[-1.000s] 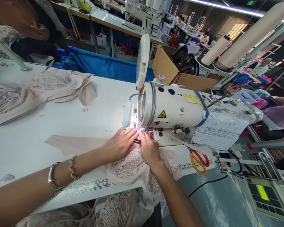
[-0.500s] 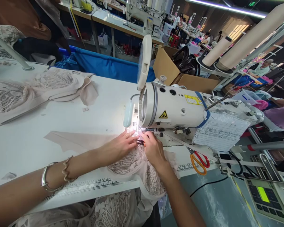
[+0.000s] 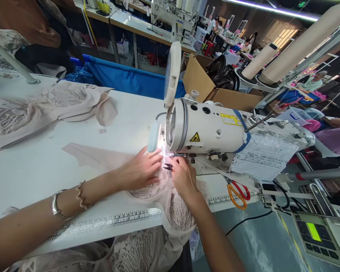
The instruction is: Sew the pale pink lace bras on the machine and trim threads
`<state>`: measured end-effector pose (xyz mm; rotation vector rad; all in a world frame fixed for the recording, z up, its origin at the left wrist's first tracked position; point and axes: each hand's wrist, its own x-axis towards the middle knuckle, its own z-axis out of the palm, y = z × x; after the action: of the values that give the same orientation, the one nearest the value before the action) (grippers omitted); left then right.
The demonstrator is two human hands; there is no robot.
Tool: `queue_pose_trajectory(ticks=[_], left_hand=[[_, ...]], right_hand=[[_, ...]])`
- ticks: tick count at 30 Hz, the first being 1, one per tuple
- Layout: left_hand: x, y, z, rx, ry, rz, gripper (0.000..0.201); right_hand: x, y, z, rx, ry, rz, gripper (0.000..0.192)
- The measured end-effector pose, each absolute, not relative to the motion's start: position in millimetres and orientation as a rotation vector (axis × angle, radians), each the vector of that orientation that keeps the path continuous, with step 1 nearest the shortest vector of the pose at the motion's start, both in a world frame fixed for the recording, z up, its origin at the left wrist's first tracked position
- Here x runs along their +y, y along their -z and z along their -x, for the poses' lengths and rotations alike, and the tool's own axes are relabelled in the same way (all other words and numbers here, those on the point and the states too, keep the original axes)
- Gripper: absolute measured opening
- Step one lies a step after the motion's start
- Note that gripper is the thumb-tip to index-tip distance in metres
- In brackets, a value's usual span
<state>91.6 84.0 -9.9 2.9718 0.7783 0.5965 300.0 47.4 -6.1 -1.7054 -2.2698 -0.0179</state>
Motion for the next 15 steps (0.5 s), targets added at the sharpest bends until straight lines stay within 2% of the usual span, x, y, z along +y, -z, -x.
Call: queue_pose_trajectory(ticks=[2, 5, 9, 12, 15], left_hand=[[76, 12, -97, 0.726, -0.583, -3.047, 0.014], [67, 15, -99, 0.607, -0.601, -3.065, 0.018], [67, 17, -96, 0.596, -0.586, -3.031, 0.018], [76, 20, -95, 0.531, -0.613, -3.022, 0.017], [83, 25, -95, 0.481, -0.7, -2.971, 0.023]], right_hand=[[28, 3, -304, -2.204, 0.021, 1.751, 0.024], [-5, 9, -308, -2.167, -0.002, 1.785, 0.009], [-24, 25, -313, -2.208, 0.075, 1.721, 0.02], [-14, 31, -319, -2.3, 0.192, 1.565, 0.029], [6, 28, -327, -2.298, 0.243, 1.515, 0.031]])
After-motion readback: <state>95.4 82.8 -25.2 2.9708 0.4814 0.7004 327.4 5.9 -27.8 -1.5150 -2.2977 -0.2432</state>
